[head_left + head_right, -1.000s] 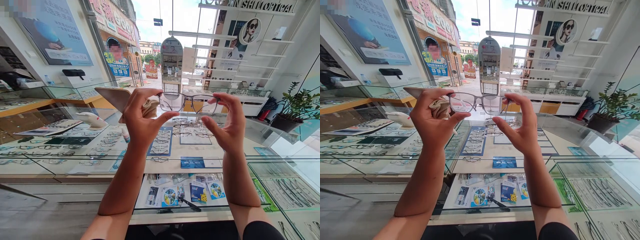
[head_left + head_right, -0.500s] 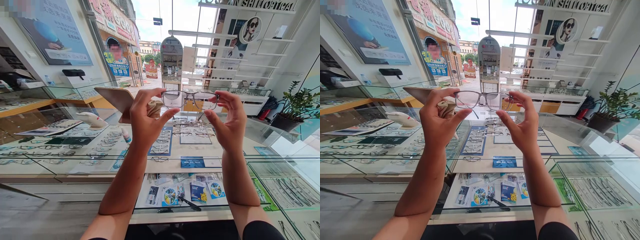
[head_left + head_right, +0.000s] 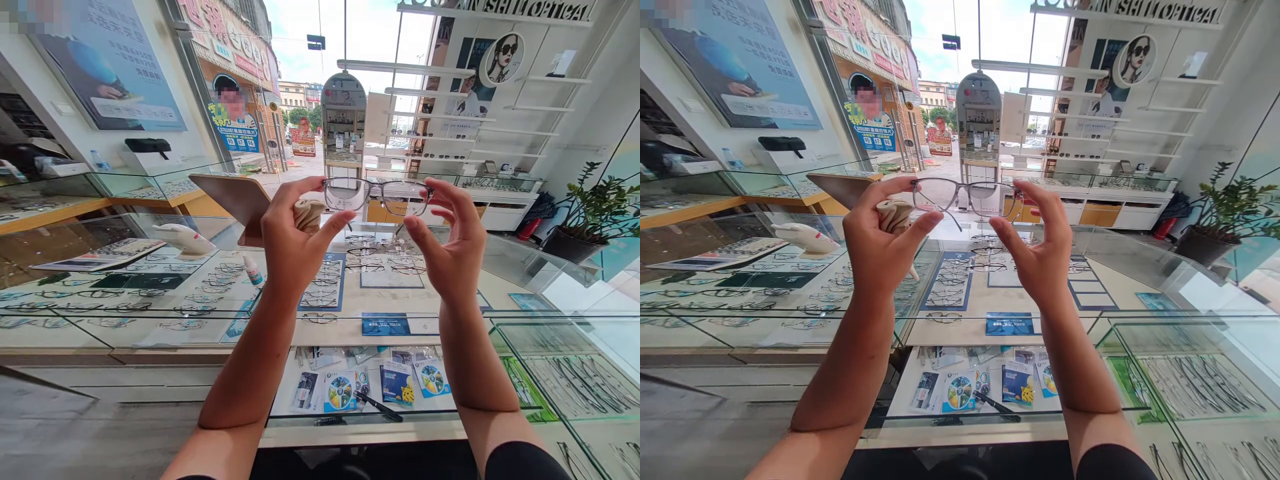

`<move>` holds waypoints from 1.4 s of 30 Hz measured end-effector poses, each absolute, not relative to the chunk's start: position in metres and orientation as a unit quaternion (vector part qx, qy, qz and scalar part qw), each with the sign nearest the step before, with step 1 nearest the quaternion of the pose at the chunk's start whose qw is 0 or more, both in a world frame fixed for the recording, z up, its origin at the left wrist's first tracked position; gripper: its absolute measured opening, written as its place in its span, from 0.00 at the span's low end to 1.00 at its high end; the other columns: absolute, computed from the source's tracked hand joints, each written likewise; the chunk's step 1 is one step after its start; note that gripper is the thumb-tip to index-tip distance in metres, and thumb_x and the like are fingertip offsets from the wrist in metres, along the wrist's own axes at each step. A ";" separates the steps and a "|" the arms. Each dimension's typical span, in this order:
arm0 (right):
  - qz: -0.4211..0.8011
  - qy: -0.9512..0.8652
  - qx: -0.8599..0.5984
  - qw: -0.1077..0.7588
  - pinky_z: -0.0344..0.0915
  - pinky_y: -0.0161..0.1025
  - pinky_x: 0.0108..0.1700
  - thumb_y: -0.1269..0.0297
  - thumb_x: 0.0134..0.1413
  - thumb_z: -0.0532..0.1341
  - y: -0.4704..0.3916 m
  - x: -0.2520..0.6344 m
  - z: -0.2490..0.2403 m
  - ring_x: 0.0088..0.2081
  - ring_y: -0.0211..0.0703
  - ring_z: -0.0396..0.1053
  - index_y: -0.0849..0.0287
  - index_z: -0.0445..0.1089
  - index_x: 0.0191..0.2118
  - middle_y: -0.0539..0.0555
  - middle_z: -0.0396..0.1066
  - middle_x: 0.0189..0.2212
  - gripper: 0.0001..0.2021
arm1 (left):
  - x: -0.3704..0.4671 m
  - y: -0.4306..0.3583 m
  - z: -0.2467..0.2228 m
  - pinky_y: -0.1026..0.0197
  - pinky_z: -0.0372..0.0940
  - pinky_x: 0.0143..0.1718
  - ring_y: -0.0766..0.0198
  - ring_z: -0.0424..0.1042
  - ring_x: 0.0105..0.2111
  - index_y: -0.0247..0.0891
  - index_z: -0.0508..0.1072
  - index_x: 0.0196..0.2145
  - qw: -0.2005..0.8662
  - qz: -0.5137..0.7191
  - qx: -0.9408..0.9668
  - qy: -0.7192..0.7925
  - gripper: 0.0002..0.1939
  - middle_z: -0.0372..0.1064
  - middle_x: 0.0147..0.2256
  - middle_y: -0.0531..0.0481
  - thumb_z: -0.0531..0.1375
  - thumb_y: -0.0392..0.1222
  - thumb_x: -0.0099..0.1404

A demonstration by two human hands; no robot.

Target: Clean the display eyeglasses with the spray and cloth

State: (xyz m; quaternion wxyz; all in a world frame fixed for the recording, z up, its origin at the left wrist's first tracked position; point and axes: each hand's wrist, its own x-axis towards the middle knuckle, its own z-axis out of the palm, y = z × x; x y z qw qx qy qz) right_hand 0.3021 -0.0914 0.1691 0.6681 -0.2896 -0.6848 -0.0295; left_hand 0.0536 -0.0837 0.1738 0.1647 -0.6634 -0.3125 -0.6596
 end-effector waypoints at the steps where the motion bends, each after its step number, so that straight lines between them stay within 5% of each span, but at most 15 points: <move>1: -0.029 -0.684 -0.291 0.669 0.76 0.64 0.61 0.49 0.68 0.69 -0.092 0.302 0.169 0.61 0.60 0.77 0.38 0.72 0.66 0.56 0.78 0.62 0.24 | 0.054 -0.084 0.174 0.48 0.78 0.51 0.53 0.80 0.53 0.54 0.78 0.61 0.163 -0.661 -0.663 -0.312 0.26 0.82 0.54 0.47 0.75 0.55 0.68; 33: 0.032 -0.675 -0.319 0.665 0.78 0.61 0.58 0.50 0.68 0.70 -0.086 0.302 0.168 0.57 0.58 0.80 0.44 0.76 0.62 0.57 0.81 0.58 0.21 | 0.066 -0.090 0.177 0.42 0.77 0.52 0.50 0.76 0.53 0.58 0.76 0.60 0.241 -0.679 -0.622 -0.307 0.25 0.77 0.51 0.46 0.74 0.59 0.69; 42: 0.029 -0.683 -0.321 0.656 0.79 0.60 0.58 0.51 0.69 0.69 -0.084 0.303 0.167 0.58 0.58 0.80 0.45 0.75 0.63 0.58 0.81 0.58 0.21 | 0.066 -0.092 0.176 0.40 0.76 0.53 0.48 0.74 0.56 0.58 0.76 0.60 0.192 -0.687 -0.629 -0.310 0.26 0.76 0.55 0.45 0.75 0.57 0.68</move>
